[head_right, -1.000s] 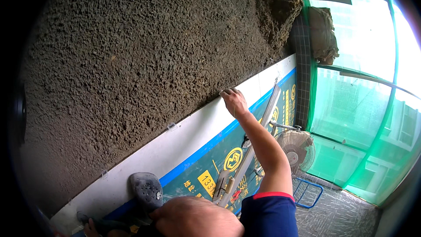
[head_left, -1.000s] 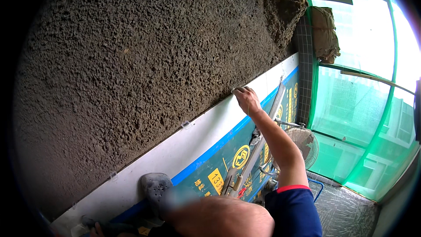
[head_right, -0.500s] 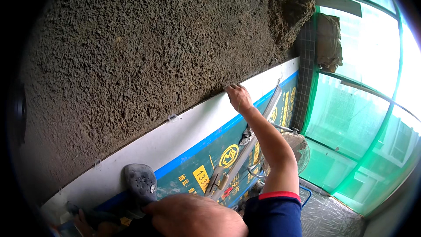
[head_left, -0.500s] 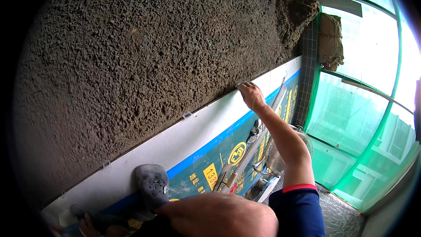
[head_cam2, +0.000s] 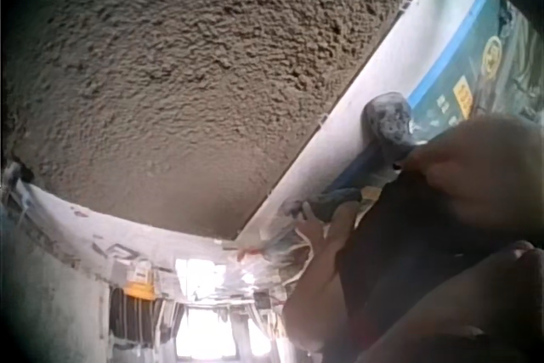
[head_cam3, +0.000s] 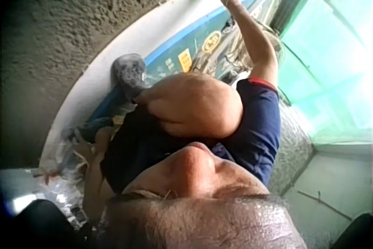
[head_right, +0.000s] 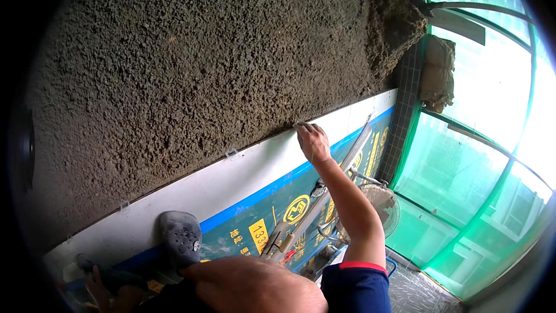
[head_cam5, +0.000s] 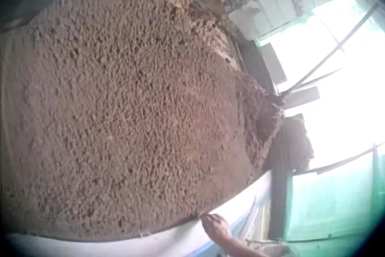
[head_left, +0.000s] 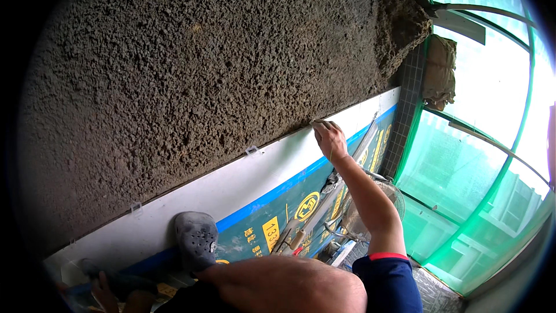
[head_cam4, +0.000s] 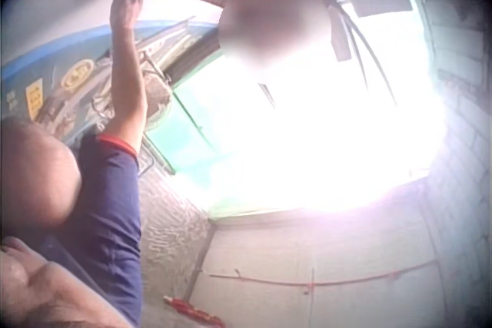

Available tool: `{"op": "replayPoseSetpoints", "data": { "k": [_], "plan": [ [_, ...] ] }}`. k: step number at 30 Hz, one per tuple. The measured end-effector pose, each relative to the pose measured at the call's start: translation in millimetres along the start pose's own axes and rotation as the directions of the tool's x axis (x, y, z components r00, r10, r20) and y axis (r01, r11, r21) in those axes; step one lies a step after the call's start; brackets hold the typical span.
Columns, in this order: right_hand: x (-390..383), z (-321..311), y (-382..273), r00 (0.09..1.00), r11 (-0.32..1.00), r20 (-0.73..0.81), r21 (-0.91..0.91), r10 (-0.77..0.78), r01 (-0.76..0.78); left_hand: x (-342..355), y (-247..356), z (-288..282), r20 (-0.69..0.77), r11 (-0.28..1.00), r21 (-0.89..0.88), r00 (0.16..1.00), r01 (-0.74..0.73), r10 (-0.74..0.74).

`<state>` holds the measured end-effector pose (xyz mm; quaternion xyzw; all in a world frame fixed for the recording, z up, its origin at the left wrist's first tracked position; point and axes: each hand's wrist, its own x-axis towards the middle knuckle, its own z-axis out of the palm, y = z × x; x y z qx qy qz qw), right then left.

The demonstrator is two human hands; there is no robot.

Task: The person prepares the floor for tiling by smoothing a concrete mixture with a long metal straightedge, spreads adhesive with a notched trowel, and places tile spacers along the edge of the installed tile.

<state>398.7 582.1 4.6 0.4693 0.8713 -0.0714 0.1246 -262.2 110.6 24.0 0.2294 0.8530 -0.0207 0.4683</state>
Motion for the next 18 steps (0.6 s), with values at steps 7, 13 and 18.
{"op": "replayPoseSetpoints", "data": {
  "k": [7,13,18],
  "plan": [
    [19,-13,8,0.962,0.991,0.265,-0.096,-0.065,0.093,14,-32,-3,0.021,0.991,0.135,1.000,0.011,-0.014],
    [24,-12,9,0.951,0.984,0.294,-0.115,-0.100,0.139,6,-40,6,0.012,0.992,0.103,0.997,0.069,-0.070],
    [18,-14,0,0.977,0.984,0.199,-0.140,-0.080,0.109,12,-53,21,-0.168,0.995,0.096,0.986,0.034,-0.017]
  ]
}}
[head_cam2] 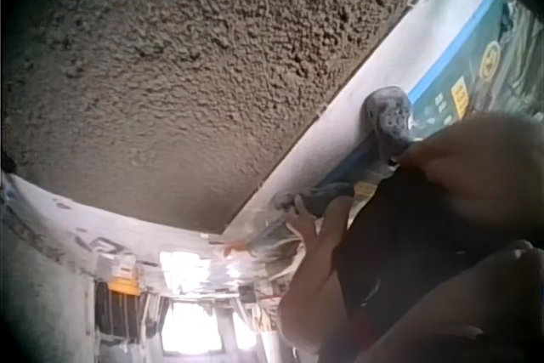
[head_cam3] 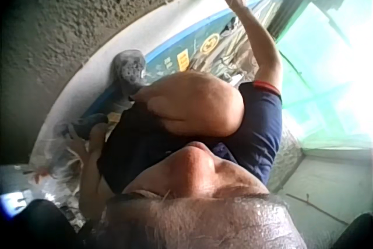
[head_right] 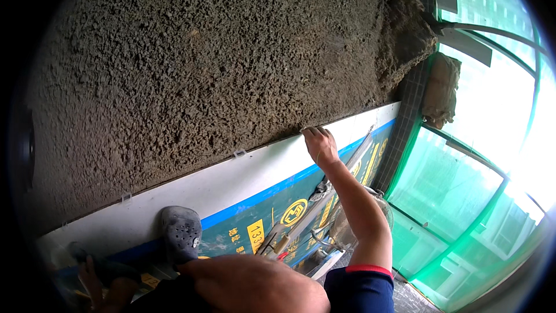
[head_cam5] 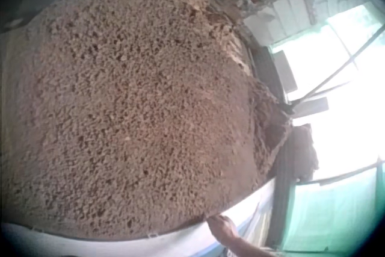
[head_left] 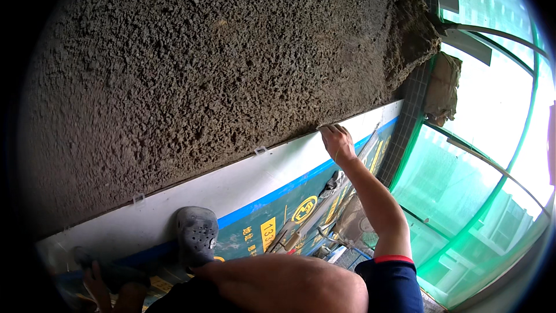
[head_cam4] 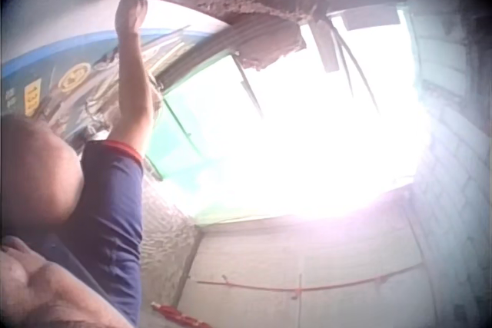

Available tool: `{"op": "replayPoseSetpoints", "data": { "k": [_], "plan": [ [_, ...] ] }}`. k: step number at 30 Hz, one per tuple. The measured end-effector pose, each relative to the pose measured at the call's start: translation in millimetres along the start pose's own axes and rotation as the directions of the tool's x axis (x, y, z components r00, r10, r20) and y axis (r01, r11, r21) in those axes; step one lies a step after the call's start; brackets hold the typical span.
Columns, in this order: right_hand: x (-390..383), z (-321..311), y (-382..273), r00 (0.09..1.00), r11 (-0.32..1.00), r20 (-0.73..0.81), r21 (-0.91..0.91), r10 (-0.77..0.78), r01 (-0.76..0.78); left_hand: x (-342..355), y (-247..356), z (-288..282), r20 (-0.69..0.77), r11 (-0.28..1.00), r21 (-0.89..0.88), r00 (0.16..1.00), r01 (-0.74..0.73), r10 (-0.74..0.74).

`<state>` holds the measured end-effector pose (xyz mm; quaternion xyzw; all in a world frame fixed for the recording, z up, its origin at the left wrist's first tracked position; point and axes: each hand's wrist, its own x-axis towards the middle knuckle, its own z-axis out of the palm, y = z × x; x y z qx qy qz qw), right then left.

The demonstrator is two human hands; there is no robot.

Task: The person prepares the floor for tiling by smoothing a concrete mixture with a long metal straightedge, spreads adhesive with a notched trowel, and places tile spacers along the edge of the installed tile.

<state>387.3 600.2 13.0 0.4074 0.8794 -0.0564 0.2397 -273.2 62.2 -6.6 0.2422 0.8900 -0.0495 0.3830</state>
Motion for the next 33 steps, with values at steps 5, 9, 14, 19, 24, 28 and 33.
{"op": "replayPoseSetpoints", "data": {
  "k": [5,9,14,19,24,28,33],
  "plan": [
    [-4,-5,-20,0.992,0.997,-0.119,0.066,0.036,-0.028,2,-6,-4,0.045,0.999,0.034,0.999,-0.017,0.016],
    [-2,-6,-33,0.992,0.995,-0.129,0.100,-0.005,0.018,2,-7,-6,0.047,0.999,0.035,0.999,0.008,-0.009],
    [3,-5,-37,0.981,0.991,-0.196,0.129,-0.010,0.036,3,-14,-2,0.037,1.000,0.004,0.999,-0.026,0.026],
    [5,-5,-43,0.992,0.991,-0.115,0.115,-0.053,0.067,1,-17,-3,0.036,0.999,0.033,0.999,-0.024,0.023],
    [15,-10,-39,0.991,0.992,0.052,0.032,-0.122,0.121,2,-14,-4,0.039,0.999,0.043,0.999,0.013,-0.014],
    [23,-14,-36,0.975,0.992,0.181,0.035,-0.128,0.124,0,-9,-4,0.006,0.999,-0.021,1.000,-0.030,0.031],
    [27,-13,-32,0.961,0.996,0.264,0.060,-0.084,0.070,-3,4,-10,0.090,0.998,0.009,0.994,0.057,-0.058]
  ]
}}
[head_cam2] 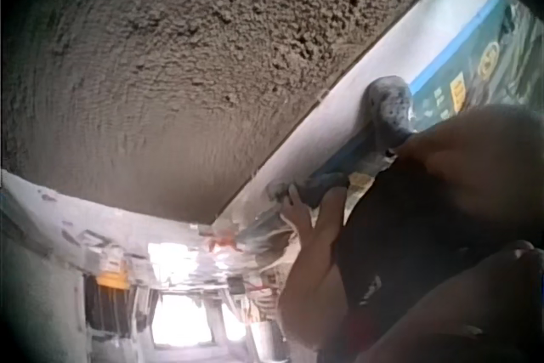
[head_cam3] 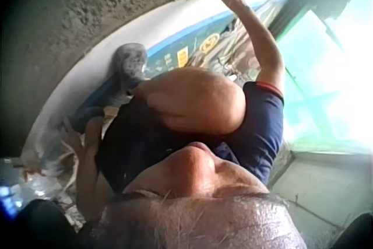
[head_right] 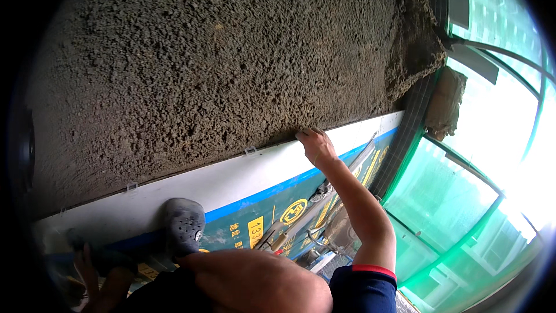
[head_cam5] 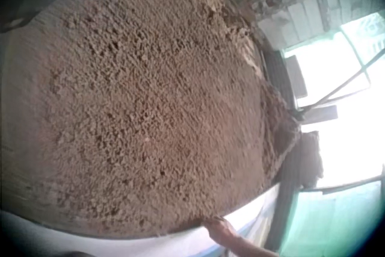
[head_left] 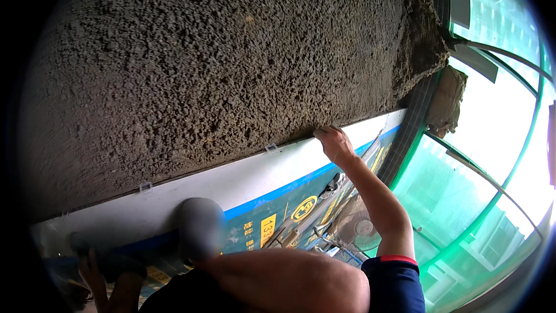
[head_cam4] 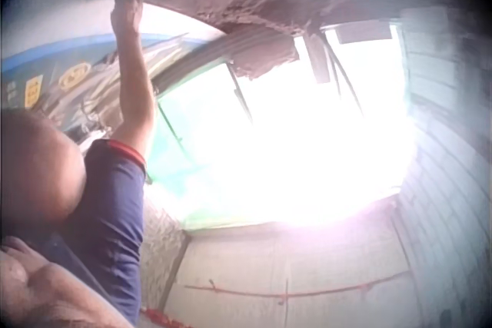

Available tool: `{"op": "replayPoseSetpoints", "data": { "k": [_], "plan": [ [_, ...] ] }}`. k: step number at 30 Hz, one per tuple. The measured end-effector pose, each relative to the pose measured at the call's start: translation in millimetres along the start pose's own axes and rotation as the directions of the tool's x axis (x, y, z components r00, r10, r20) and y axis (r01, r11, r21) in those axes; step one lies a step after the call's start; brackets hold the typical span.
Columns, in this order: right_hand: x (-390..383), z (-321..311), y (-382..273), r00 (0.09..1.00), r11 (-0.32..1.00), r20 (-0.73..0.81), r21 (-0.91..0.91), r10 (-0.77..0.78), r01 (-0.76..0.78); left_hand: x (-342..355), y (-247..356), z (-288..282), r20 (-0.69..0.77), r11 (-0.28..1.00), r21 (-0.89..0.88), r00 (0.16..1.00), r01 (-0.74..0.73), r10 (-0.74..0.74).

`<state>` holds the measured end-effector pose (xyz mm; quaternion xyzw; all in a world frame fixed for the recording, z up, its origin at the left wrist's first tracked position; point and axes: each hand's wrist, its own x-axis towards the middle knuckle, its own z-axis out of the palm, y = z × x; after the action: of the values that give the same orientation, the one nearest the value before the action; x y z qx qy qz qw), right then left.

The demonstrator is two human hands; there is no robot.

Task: The person prepares the floor for tiling by smoothing a concrete mixture with a long metal straightedge, spreads adhesive with a notched trowel, and places tile spacers along the edge of the installed tile.

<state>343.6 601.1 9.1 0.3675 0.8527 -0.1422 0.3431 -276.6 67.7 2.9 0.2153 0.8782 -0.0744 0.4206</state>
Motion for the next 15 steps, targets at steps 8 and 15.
{"op": "replayPoseSetpoints", "data": {
  "k": [8,15],
  "plan": [
    [-9,3,-5,0.994,0.988,-0.037,0.121,0.098,-0.093,-2,4,10,-0.118,0.989,-0.128,0.991,-0.072,0.057],
    [-33,-12,-56,0.917,0.960,-0.308,0.191,0.255,-0.203,1,-4,13,-0.143,0.985,-0.128,0.985,-0.114,0.095]
  ]
}}
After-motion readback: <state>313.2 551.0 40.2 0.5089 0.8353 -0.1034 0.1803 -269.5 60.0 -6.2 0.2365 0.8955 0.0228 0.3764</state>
